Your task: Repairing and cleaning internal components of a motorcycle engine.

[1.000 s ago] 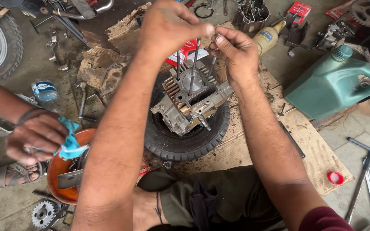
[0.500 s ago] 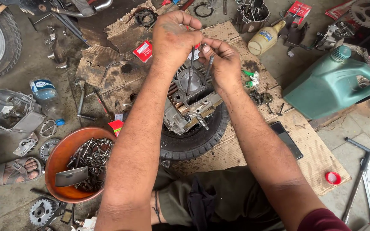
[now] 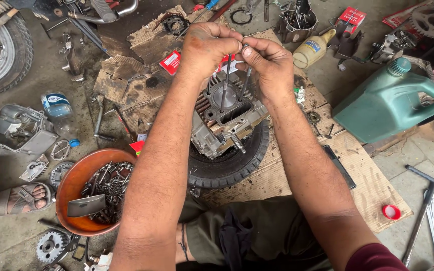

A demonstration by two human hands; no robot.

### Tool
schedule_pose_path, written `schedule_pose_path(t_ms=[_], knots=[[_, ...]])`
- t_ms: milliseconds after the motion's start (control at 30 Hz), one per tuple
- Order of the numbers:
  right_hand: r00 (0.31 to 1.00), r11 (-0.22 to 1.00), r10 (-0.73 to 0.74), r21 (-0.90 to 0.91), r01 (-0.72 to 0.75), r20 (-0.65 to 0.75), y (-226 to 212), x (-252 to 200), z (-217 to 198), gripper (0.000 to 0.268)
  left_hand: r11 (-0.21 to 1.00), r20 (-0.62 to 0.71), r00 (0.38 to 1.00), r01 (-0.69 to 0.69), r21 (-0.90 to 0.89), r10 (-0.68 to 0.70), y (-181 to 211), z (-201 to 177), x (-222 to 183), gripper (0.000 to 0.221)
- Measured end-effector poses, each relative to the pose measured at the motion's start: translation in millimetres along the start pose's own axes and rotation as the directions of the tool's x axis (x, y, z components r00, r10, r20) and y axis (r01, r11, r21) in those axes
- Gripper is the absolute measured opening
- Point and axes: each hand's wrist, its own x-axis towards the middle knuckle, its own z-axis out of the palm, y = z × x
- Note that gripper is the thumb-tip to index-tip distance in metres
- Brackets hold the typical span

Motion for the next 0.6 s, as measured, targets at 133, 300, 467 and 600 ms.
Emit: schedule_pose_path(t_ms=[133,300,467,600], knots=[[0.999,0.999,-0.034,-0.017,0.034,-0.035,-2,0,6,0.020,0.961,-0.075,0.963,0.266,0.076,-0.260,25,-4,-8,0.037],[0.996,0.996,-0.078,-0.051,0.075,-0.047,-4,0,9,0.020,0.937,-0.044,0.936,0.347,-0.049,-0.349,-32,-30,-2,0.064],[0.986,0.973,-0.163,-0.165,0.159,-0.012,-7,1,7,0.022,0.981,0.216,0.964,0.174,-0.082,-0.153,-82,-30,-1,0.084],[0.985,0.963,-0.167,-0.210,0.170,0.031,-12,1,12,0.023,0.973,0.186,0.957,0.231,-0.019,-0.224,-82,-24,-4,0.080]])
